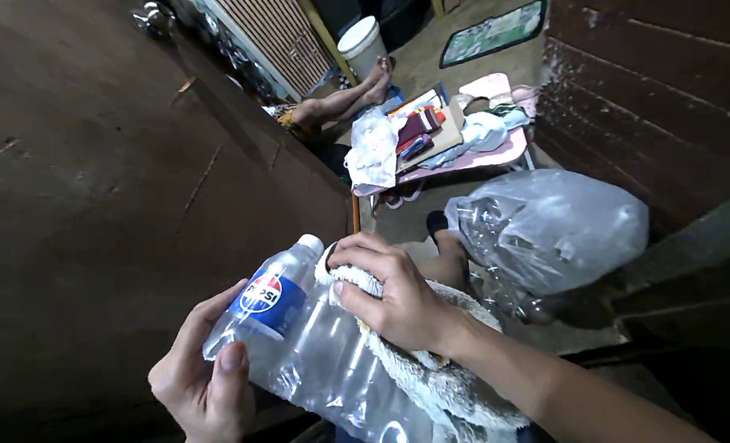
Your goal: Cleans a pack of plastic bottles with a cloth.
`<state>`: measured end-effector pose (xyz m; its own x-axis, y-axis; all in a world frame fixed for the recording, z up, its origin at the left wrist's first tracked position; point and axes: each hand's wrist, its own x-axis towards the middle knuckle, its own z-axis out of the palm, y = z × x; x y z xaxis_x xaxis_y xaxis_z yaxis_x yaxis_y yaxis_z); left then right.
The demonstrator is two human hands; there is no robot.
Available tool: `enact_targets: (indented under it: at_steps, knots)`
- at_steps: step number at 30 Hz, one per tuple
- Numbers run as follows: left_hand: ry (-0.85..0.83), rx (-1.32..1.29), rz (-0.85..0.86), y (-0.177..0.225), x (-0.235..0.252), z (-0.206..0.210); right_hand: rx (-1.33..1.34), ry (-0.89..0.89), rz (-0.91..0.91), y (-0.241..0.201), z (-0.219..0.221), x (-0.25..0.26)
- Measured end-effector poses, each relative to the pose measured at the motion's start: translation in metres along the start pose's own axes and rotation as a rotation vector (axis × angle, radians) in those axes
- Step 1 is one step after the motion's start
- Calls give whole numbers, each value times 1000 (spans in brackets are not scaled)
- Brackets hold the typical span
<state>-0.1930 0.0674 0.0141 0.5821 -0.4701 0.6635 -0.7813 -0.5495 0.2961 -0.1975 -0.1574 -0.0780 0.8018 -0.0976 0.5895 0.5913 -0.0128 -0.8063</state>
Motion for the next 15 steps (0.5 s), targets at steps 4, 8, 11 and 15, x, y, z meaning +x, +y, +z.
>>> enact_targets:
  at_steps: [4, 8, 11, 15]
  knots:
    - [94, 15, 83, -9, -4, -5, -42, 2, 13, -8, -1, -9]
    - [175, 31, 91, -30, 13, -3, -151, 20, -72, -9, -6, 7]
    - [205, -16, 17, -52, 35, 1, -226, -13, -135, 6, -14, 32]
    - [249, -38, -24, -93, 70, 11, -282, -90, -219, 30, -18, 79]
